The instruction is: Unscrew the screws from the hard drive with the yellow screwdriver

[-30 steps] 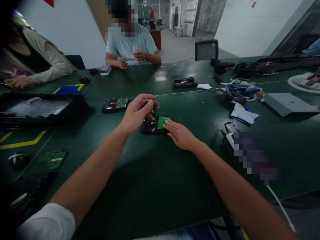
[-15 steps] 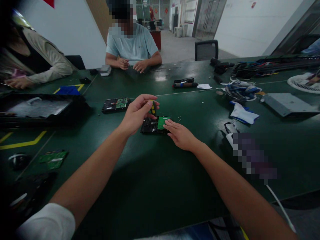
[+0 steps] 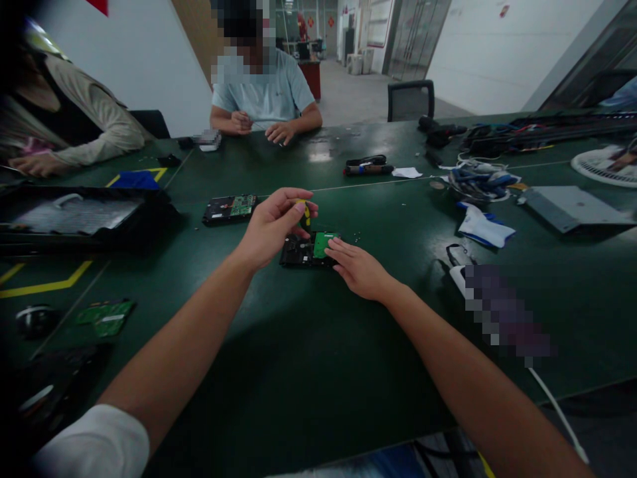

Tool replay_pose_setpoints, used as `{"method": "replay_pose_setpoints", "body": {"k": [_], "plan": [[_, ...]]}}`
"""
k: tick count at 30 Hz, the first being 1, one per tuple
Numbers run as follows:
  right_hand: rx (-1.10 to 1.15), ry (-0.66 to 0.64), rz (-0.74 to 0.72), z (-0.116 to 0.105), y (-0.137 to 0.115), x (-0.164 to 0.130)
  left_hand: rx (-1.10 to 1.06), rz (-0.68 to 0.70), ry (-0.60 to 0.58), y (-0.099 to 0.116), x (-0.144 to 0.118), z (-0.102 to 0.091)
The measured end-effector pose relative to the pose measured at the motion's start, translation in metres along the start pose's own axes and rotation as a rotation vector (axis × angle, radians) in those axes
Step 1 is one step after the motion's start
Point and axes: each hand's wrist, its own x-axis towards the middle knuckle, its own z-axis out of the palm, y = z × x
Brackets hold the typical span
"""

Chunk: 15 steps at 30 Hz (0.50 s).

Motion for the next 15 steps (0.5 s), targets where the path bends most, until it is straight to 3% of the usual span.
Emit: {"method": "replay_pose_setpoints", "body": {"k": [3, 9, 15], "plan": [[-0.005, 0.006, -0.005, 0.0001, 0.0000, 0.0001, -0.012, -0.006, 0.017, -0.0003, 0.0000, 0.0015], [-0.008, -0.008, -0.006, -0.0003, -0.0017, 0.0006, 0.171, 0.088, 0.027, -0.0005, -0.0004, 0.0001], [0.005, 0.015, -0.009, 0.0005, -0.0005, -0.0004, -0.020, -0.035, 0.019, 0.0003, -0.0006, 0.0013]]}}
